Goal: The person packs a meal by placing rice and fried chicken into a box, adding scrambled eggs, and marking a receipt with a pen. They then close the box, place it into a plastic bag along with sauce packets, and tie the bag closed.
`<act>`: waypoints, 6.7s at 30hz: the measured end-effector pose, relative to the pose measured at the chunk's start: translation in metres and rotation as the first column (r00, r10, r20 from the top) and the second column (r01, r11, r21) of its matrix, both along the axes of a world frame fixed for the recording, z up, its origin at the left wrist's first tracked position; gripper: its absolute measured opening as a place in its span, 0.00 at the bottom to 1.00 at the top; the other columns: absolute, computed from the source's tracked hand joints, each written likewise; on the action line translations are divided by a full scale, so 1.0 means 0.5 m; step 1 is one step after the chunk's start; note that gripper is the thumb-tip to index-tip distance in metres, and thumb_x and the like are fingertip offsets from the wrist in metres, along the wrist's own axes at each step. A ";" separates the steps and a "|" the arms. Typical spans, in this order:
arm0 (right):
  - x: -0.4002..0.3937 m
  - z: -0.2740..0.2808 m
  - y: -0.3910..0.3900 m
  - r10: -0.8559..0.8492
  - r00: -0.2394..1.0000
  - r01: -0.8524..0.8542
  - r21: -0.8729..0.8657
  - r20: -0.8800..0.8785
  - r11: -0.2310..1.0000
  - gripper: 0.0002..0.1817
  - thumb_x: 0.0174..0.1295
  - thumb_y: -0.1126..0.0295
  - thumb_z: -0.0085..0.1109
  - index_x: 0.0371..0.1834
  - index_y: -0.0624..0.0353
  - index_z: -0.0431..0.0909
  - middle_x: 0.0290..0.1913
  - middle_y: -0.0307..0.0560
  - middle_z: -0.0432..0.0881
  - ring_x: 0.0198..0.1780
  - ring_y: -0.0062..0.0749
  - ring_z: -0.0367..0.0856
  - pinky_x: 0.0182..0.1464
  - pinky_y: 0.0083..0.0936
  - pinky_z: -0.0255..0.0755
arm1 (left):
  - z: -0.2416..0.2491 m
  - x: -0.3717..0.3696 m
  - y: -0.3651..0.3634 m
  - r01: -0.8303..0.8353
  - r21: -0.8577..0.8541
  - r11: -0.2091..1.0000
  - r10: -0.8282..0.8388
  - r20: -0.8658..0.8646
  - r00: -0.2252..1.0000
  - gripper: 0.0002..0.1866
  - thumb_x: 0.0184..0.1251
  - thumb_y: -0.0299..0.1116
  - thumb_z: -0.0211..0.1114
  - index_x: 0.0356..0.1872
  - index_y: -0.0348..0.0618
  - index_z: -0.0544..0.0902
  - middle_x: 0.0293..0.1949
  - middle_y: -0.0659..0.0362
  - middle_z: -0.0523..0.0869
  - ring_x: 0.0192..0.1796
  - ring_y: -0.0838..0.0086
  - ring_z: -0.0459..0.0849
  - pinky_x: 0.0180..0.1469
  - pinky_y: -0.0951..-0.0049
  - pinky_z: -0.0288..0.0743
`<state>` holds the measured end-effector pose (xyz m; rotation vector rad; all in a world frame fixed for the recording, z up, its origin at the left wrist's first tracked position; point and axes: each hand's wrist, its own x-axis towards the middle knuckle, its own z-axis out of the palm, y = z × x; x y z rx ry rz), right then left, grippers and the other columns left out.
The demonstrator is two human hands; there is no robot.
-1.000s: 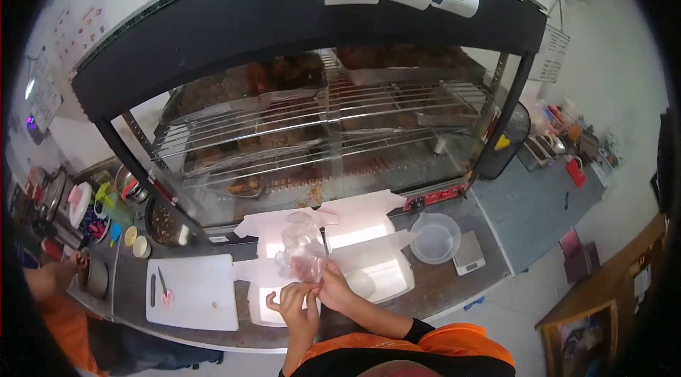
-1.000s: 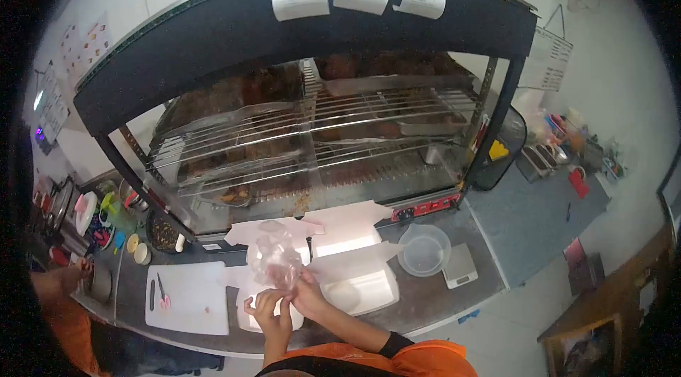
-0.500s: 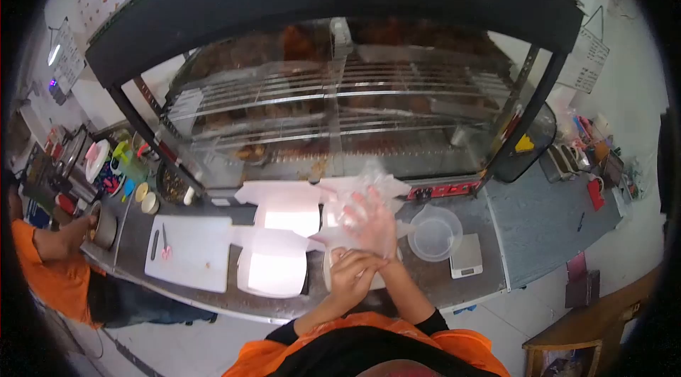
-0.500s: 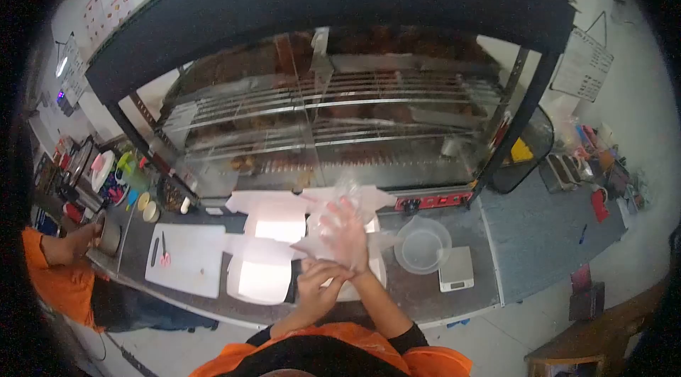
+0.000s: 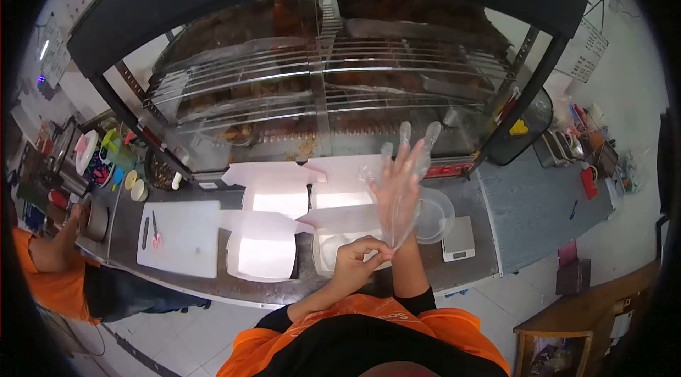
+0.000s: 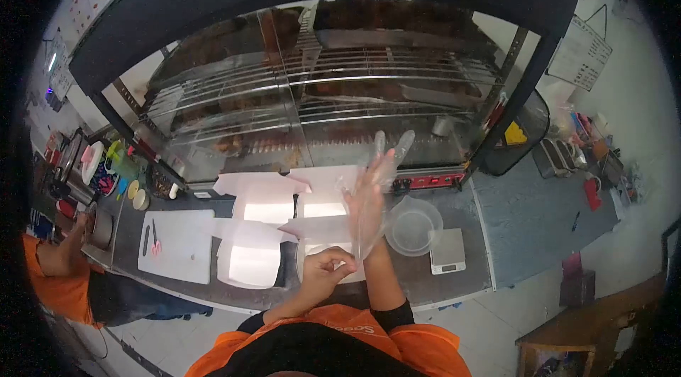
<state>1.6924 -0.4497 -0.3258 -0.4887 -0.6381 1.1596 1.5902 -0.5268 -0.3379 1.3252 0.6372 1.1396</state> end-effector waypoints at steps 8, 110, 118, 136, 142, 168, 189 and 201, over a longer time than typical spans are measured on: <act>-0.009 0.019 -0.021 0.186 0.967 -0.187 0.008 -0.172 0.982 0.30 0.57 0.48 0.39 0.64 0.36 0.46 0.63 0.42 0.49 0.58 0.45 0.55 0.55 0.51 0.54 | 0.034 -0.017 0.001 0.199 -0.098 0.975 -0.203 -0.032 0.979 0.06 0.54 0.23 0.59 0.35 0.35 0.76 0.32 0.60 0.78 0.35 0.82 0.73 0.38 0.83 0.66; -0.431 -0.056 0.042 0.356 0.825 -0.412 -0.036 -0.439 0.910 0.30 0.51 0.57 0.40 0.57 0.63 0.57 0.57 0.57 0.62 0.56 0.52 0.63 0.56 0.49 0.57 | 0.235 -0.404 0.364 0.034 0.945 0.326 0.586 -0.231 0.777 0.30 0.47 0.45 0.62 0.53 0.49 0.65 0.53 0.53 0.63 0.55 0.56 0.57 0.53 0.57 0.51; -0.340 -0.028 -0.093 0.033 0.879 -0.107 -0.129 -0.476 0.986 0.34 0.47 0.57 0.44 0.57 0.66 0.55 0.53 0.61 0.64 0.52 0.55 0.65 0.51 0.48 0.61 | 0.121 -0.257 0.491 -0.172 0.980 -0.104 0.790 0.187 0.585 0.21 0.42 0.31 0.60 0.41 0.57 0.67 0.57 0.54 0.55 0.61 0.54 0.45 0.53 0.54 0.44; -0.461 -0.060 -0.111 0.111 0.916 -0.253 -0.340 -0.386 0.906 0.29 0.51 0.59 0.42 0.56 0.64 0.59 0.55 0.59 0.62 0.55 0.50 0.64 0.52 0.48 0.62 | 0.092 -0.648 0.466 -0.660 0.752 -0.005 0.999 -0.019 -0.030 0.49 0.30 0.50 0.73 0.52 0.48 0.50 0.59 0.43 0.45 0.63 0.49 0.40 0.54 0.47 0.37; -0.620 -0.045 -0.058 0.552 0.681 -0.719 -0.298 -0.481 0.627 0.29 0.52 0.63 0.45 0.55 0.70 0.57 0.52 0.60 0.66 0.52 0.50 0.67 0.52 0.42 0.64 | 0.093 -0.753 0.465 -0.678 0.709 0.192 0.976 -0.063 0.210 0.47 0.35 0.43 0.73 0.53 0.38 0.51 0.50 0.49 0.61 0.53 0.62 0.61 0.54 0.64 0.45; -1.190 -0.190 0.732 0.332 -0.180 0.368 -0.250 0.926 0.896 0.32 0.46 0.52 0.51 0.54 0.55 0.61 0.51 0.60 0.68 0.52 0.50 0.67 0.51 0.41 0.63 | -0.225 -1.297 -0.005 -0.874 -0.013 0.486 0.757 -0.494 0.428 0.20 0.51 0.20 0.57 0.47 0.38 0.63 0.44 0.55 0.73 0.43 0.72 0.74 0.46 0.73 0.64; -1.272 -0.165 0.813 0.186 -0.510 -0.091 -0.268 0.840 0.959 0.39 0.41 0.46 0.55 0.55 0.59 0.63 0.51 0.60 0.69 0.52 0.47 0.69 0.54 0.33 0.62 | -0.225 -1.289 0.085 -0.867 -0.110 0.486 0.768 -0.419 0.484 0.15 0.53 0.22 0.56 0.44 0.39 0.66 0.40 0.56 0.76 0.42 0.73 0.75 0.46 0.74 0.64; -1.299 -0.147 0.799 0.195 -0.558 -0.046 -0.265 0.807 0.963 0.34 0.45 0.48 0.53 0.55 0.54 0.63 0.53 0.56 0.68 0.53 0.46 0.68 0.54 0.35 0.62 | -0.227 -1.292 0.111 -0.850 -0.110 0.516 0.763 -0.393 0.514 0.16 0.54 0.22 0.55 0.45 0.39 0.66 0.39 0.57 0.77 0.42 0.73 0.75 0.46 0.74 0.64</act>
